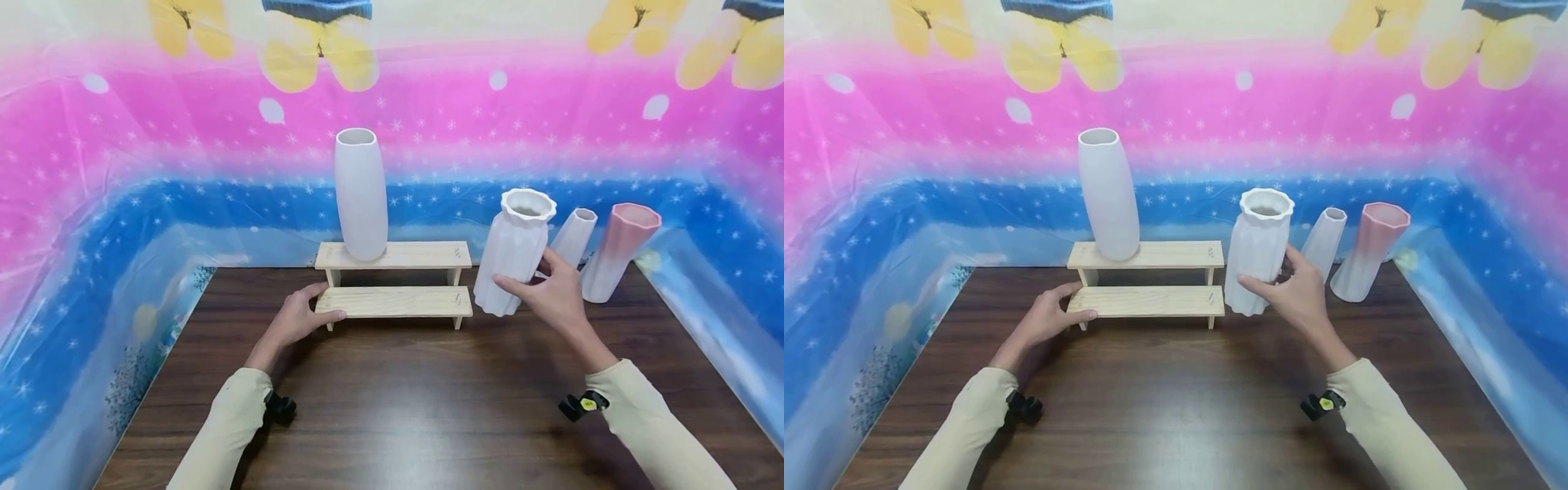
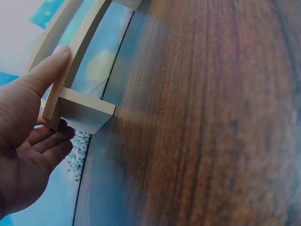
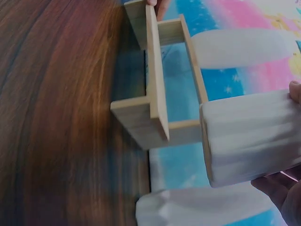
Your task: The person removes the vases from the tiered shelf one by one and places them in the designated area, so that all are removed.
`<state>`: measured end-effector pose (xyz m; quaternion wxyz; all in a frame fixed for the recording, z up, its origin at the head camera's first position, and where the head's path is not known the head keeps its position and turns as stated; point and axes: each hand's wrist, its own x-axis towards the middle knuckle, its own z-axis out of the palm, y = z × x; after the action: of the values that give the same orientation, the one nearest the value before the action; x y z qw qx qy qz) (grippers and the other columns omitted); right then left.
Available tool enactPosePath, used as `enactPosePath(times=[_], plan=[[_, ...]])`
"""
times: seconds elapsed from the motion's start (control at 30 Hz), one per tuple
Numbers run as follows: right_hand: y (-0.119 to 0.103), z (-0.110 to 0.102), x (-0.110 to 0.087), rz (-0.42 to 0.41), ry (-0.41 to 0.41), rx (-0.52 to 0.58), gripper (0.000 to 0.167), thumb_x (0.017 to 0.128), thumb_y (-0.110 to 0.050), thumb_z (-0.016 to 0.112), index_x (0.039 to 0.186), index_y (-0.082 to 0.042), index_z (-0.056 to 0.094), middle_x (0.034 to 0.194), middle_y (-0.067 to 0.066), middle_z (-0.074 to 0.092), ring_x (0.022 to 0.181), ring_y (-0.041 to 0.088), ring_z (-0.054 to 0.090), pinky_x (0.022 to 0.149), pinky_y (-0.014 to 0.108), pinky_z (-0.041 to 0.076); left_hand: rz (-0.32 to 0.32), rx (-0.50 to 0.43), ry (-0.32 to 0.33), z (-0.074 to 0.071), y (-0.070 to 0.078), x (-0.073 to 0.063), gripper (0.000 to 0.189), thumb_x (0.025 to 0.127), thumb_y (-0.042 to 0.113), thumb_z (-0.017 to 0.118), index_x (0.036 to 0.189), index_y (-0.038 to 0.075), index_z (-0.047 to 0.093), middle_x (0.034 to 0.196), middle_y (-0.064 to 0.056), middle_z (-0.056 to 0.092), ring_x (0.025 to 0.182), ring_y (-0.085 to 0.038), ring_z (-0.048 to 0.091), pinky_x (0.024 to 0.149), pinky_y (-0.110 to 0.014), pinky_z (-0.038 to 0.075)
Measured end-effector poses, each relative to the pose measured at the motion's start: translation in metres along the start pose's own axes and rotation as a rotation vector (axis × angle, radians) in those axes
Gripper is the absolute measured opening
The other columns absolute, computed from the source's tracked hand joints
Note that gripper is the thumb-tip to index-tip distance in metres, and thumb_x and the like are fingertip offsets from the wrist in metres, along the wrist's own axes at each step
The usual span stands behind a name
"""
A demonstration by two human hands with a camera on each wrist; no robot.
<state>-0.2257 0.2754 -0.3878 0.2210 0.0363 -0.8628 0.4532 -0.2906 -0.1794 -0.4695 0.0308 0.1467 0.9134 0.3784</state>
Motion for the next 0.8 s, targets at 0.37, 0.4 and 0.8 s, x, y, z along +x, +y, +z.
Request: enactPosePath(times=[0.37, 0.4, 0.8], plan=[[0.024, -0.024, -0.01, 0.015, 0.054, -0.028, 0.067, 0.073, -0.036, 0.095, 0.128, -0.013, 0.065, 0.116, 0.008, 0.072, 0.099, 0.012, 0.067, 0.074, 0.014, 0.054, 0.0, -0.006, 0.001, -0.001, 0.0, 0.0, 0.093, 0.086, 0.052, 0.08, 0.153, -0.002, 0.043, 0.155, -0.022, 0.046, 0.142, -0.038, 0.045, 0.109, -0.056, 0.044], [0.027, -0.026, -0.011, 0.02, 0.053, -0.033, 0.067, 0.073, -0.036, 0.095, 0.129, -0.014, 0.065, 0.117, 0.008, 0.072, 0.099, 0.011, 0.066, 0.074, 0.013, 0.054, 0.001, -0.009, 0.0, -0.001, 0.0, 0.0, 0.093, 0.086, 0.051, 0.08, 0.153, -0.001, 0.043, 0.155, -0.022, 0.045, 0.141, -0.038, 0.045, 0.108, -0.056, 0.044], [0.056, -0.049, -0.022, 0.088, 0.139, -0.162, 0.074, 0.073, -0.042, 0.094, 0.134, -0.013, 0.063, 0.124, 0.012, 0.07, 0.106, 0.017, 0.064, 0.075, 0.007, 0.047, 0.002, -0.009, 0.006, 0.001, 0.0, -0.001, 0.091, 0.087, 0.049, 0.08, 0.153, -0.002, 0.044, 0.155, -0.022, 0.045, 0.143, -0.039, 0.043, 0.11, -0.057, 0.042]])
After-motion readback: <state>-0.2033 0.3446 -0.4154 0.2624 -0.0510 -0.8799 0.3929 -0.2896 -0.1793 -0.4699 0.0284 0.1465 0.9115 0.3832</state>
